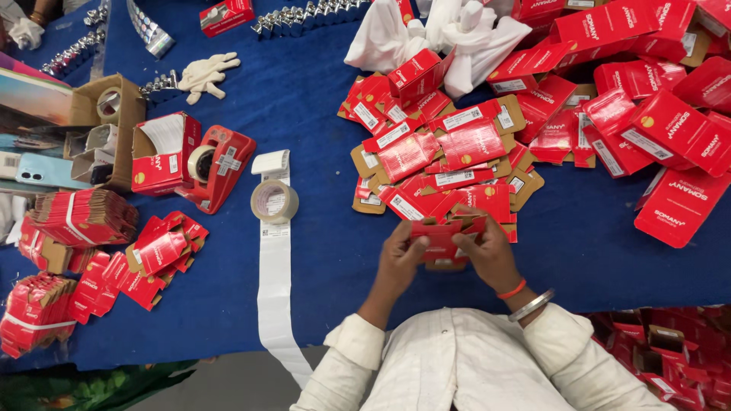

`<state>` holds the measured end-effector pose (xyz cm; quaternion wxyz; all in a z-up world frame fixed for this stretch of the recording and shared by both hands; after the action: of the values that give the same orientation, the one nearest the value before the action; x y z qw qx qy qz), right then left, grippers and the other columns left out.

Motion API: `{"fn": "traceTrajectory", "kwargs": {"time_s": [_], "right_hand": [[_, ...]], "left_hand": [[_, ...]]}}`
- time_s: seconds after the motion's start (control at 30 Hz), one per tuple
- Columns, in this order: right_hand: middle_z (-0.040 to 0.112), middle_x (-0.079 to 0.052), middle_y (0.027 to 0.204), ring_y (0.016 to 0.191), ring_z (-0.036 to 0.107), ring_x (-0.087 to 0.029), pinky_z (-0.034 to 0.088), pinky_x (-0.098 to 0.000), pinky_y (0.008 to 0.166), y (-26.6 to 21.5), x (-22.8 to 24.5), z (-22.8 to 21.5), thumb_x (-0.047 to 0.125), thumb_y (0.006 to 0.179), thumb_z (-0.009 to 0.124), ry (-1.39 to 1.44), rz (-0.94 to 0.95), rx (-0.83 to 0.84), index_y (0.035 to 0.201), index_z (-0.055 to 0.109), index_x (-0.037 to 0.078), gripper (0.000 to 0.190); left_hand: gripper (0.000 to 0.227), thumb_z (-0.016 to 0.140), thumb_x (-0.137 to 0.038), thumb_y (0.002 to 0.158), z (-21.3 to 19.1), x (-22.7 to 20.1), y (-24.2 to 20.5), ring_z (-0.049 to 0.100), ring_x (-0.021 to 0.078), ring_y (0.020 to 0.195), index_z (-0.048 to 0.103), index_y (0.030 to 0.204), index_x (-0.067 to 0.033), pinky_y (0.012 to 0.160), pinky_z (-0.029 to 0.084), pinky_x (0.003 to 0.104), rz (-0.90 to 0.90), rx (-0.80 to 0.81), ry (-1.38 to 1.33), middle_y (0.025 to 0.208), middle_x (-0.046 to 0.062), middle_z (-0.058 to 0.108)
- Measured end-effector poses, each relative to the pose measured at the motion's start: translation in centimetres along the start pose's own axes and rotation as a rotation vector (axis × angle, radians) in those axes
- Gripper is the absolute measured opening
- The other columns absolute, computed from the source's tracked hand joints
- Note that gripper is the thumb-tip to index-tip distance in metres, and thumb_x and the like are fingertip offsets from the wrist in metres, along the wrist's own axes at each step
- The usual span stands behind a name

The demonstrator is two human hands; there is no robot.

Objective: The person folds small red cardboard boxes and applies white labels to them. They pick up flat-packed boxes, fold them into shape, tear labels from a roll, and stick them onto the boxes before placing them in a pile.

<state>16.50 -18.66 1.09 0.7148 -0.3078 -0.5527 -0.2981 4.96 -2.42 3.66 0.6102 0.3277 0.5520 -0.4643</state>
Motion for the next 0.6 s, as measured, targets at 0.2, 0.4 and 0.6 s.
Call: {"fn": "traceTrajectory", "kwargs": {"time_s": [0.2, 0.4, 0.6], "right_hand": [[0.055, -0.012, 0.142, 0.132, 0.054, -0.022, 0.046, -0.0356, 0.109, -2.1, 3.2, 4.4, 0.052, 0.090, 0.075, 0.003, -0.348, 0.109, 0.153, 0.032, 0.002, 0.092], [0.067, -0.011, 0.116, 0.109, 0.067, -0.019, 0.052, -0.0313, 0.098, -1.0, 2.0, 3.4, 0.028, 0.090, 0.068, -0.330, -0.296, -0.041, 0.129, 0.055, 0.001, 0.049], [0.067, -0.013, 0.109, 0.105, 0.062, -0.019, 0.049, -0.0330, 0.097, -1.3, 1.2, 3.1, 0.007, 0.094, 0.053, -0.235, -0.149, -0.029, 0.122, 0.058, 0.000, 0.029]], "left_hand": [[0.063, 0.040, -0.043, 0.109, 2.5, -1.1, -0.6, 0.040, 0.0177, 0.147, 0.028, 0.161, -0.0074, 0.119, 0.033, 0.031, 0.276, -0.063, 0.098, 0.157, 0.010, 0.042], [0.037, 0.045, -0.031, 0.112, 3.0, -0.2, -1.5, 0.050, 0.0176, 0.117, 0.048, 0.133, -0.0006, 0.107, 0.041, 0.032, 0.239, -0.194, -0.032, 0.125, 0.013, 0.054], [0.024, 0.056, -0.013, 0.102, 3.0, 0.5, -0.6, 0.051, 0.0169, 0.101, 0.047, 0.121, -0.0025, 0.090, 0.046, 0.032, 0.094, -0.255, 0.023, 0.112, 0.011, 0.053]]}}
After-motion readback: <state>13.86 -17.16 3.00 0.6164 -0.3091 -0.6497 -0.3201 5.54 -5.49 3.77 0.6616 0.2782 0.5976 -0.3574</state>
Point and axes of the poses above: each hand's wrist, its own y-axis towards the middle knuckle, its own z-axis out of the palm, x = y × z, the point moved 2 cm from there along y, towards the middle knuckle
